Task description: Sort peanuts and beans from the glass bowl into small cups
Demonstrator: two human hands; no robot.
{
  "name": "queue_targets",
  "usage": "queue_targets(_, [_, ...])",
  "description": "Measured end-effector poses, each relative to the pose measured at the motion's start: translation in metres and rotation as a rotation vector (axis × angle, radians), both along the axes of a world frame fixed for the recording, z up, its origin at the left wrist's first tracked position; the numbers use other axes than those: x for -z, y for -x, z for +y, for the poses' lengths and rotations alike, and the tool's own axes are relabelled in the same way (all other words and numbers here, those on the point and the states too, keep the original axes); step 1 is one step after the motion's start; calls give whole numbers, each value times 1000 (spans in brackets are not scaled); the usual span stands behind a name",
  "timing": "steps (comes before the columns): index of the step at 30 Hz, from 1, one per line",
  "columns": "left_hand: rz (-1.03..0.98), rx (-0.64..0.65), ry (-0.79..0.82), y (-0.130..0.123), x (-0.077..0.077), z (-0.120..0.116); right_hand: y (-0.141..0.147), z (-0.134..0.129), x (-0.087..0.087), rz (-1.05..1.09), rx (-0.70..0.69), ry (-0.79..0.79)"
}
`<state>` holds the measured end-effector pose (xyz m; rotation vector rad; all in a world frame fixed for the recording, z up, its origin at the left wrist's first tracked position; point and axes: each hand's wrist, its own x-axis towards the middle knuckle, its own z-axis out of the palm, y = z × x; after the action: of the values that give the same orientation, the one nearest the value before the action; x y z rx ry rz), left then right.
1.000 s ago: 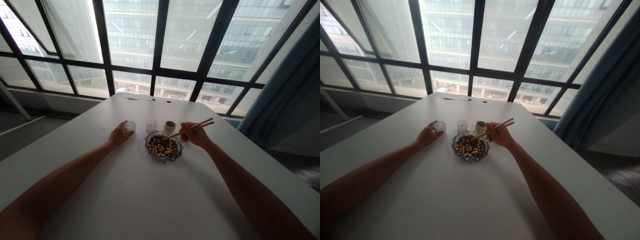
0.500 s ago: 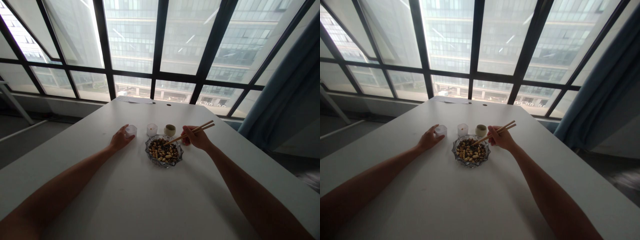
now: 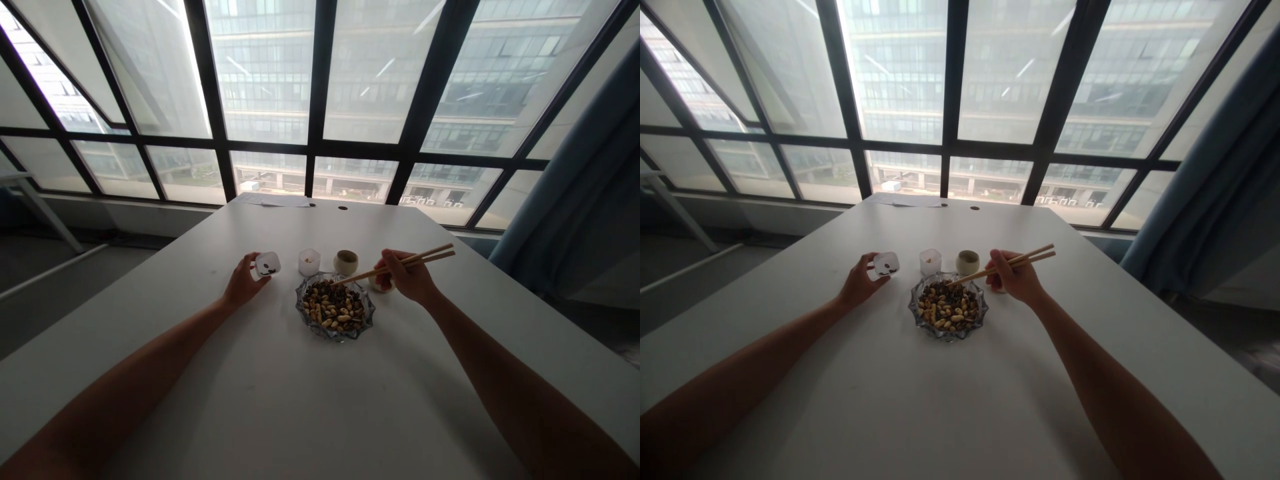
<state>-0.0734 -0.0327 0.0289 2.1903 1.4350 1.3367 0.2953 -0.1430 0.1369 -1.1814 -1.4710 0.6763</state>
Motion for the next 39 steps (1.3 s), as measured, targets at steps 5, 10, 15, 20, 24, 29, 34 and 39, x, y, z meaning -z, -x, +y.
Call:
queue_targets(5, [4, 5, -11, -2, -1, -4, 23, -6, 5, 90, 89, -138])
queue_targets(10, [-1, 29, -80, -3, 5, -3, 73, 4, 10, 11, -43, -261])
queue_targets(15, [-6, 53, -135, -2, 7, -4, 118, 36, 16, -98, -173, -332])
queue_targets(20, [-3, 50, -107, -5, 5, -5, 131, 60, 17, -132, -279, -158])
queue_targets(24, [18, 27, -54, -7, 5, -4, 117, 56, 4, 44, -196, -138])
queue_targets(29, [29, -30, 4, -7, 7, -2, 82, 28, -9, 179, 23, -208])
queue_targets(34, [-2, -30, 38, -7, 6, 2, 57, 1, 15, 108, 63, -94])
queue_targets(39, [-33, -32, 114, -5, 0, -1, 47, -11, 37, -13, -45, -35])
